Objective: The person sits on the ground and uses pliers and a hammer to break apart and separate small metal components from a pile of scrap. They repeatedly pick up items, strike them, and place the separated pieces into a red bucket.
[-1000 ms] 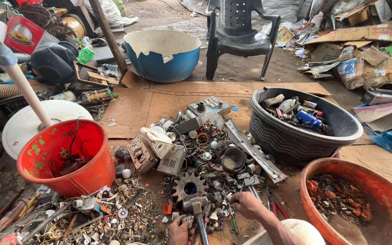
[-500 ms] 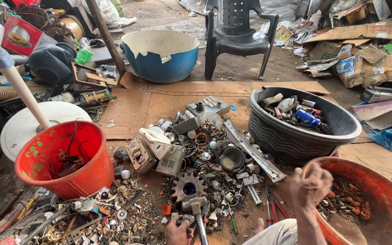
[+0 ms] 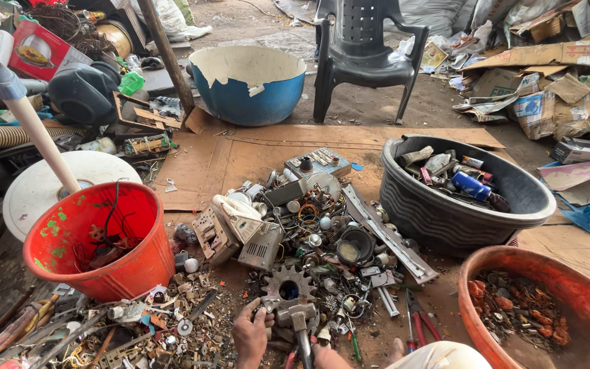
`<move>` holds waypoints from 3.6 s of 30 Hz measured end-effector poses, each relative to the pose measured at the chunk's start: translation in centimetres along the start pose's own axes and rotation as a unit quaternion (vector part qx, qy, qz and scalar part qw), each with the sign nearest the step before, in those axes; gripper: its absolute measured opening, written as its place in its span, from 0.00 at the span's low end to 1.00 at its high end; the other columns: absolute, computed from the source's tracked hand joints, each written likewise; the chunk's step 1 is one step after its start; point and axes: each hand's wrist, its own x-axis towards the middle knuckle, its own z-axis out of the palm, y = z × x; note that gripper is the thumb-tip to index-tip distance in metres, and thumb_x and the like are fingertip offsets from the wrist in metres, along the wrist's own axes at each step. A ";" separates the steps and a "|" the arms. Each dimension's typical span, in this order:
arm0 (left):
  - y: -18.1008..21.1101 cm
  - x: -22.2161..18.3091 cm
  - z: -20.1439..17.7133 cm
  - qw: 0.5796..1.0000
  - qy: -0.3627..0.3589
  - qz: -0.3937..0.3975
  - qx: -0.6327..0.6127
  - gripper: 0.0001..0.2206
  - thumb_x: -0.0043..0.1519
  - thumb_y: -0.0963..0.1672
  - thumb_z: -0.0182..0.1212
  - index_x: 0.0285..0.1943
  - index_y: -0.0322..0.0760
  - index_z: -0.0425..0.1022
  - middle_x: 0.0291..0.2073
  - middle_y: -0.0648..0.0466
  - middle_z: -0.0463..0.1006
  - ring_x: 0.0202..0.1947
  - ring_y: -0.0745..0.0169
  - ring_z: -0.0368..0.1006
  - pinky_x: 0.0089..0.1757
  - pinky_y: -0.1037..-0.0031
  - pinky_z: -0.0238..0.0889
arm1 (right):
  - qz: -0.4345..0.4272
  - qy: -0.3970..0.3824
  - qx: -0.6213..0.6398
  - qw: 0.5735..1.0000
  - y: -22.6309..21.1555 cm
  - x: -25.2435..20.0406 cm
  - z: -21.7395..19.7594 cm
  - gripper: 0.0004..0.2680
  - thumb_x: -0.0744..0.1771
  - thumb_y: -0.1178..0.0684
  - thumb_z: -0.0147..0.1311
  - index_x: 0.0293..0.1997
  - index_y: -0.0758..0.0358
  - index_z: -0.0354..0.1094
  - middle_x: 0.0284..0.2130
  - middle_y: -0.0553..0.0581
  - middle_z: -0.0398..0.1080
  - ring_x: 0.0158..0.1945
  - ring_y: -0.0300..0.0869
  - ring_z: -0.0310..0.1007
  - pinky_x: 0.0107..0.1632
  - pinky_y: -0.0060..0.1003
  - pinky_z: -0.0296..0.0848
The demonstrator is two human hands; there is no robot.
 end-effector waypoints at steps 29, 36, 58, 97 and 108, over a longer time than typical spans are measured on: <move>-5.7 2.6 2.2 0.980 -0.031 0.050 0.188 0.16 0.62 0.48 0.59 0.58 0.42 0.77 0.36 0.48 0.86 0.25 0.55 0.82 0.26 0.65 0.76 | -0.006 0.138 0.038 0.990 -7.6 -5.0 -4.7 0.14 0.67 0.40 0.52 0.48 0.61 0.62 0.28 0.63 0.74 0.33 0.54 0.76 0.41 0.52 0.71; -5.6 2.7 1.8 0.952 0.016 0.243 0.187 0.14 0.61 0.44 0.61 0.53 0.32 0.81 0.39 0.40 0.84 0.40 0.46 0.82 0.43 0.61 0.74 | -0.063 0.230 0.005 0.971 -7.3 -5.1 -5.2 0.14 0.67 0.40 0.55 0.44 0.62 0.64 0.29 0.65 0.73 0.34 0.60 0.74 0.38 0.55 0.70; -4.5 2.7 2.4 0.962 -0.016 0.154 0.224 0.11 0.64 0.40 0.58 0.54 0.31 0.77 0.37 0.44 0.84 0.30 0.55 0.82 0.30 0.71 0.77 | -0.028 0.164 0.044 0.985 -8.8 -4.2 -6.8 0.14 0.68 0.42 0.50 0.50 0.62 0.64 0.29 0.62 0.76 0.29 0.49 0.77 0.34 0.48 0.75; 0.7 -6.7 -1.0 0.933 -0.121 0.324 0.099 0.12 0.61 0.42 0.65 0.51 0.33 0.81 0.41 0.45 0.86 0.39 0.56 0.84 0.40 0.69 0.77 | -0.294 0.346 -0.024 0.891 -8.2 -8.3 -4.5 0.12 0.64 0.51 0.58 0.49 0.66 0.74 0.44 0.66 0.75 0.42 0.55 0.76 0.43 0.47 0.75; -0.6 -11.5 4.4 0.992 -0.032 -0.104 -0.062 0.16 0.68 0.51 0.49 0.57 0.40 0.71 0.43 0.49 0.81 0.42 0.57 0.81 0.41 0.65 0.80 | -0.046 0.171 0.158 0.971 -6.9 -7.8 -1.0 0.09 0.69 0.49 0.50 0.46 0.60 0.75 0.39 0.55 0.77 0.36 0.44 0.77 0.40 0.40 0.80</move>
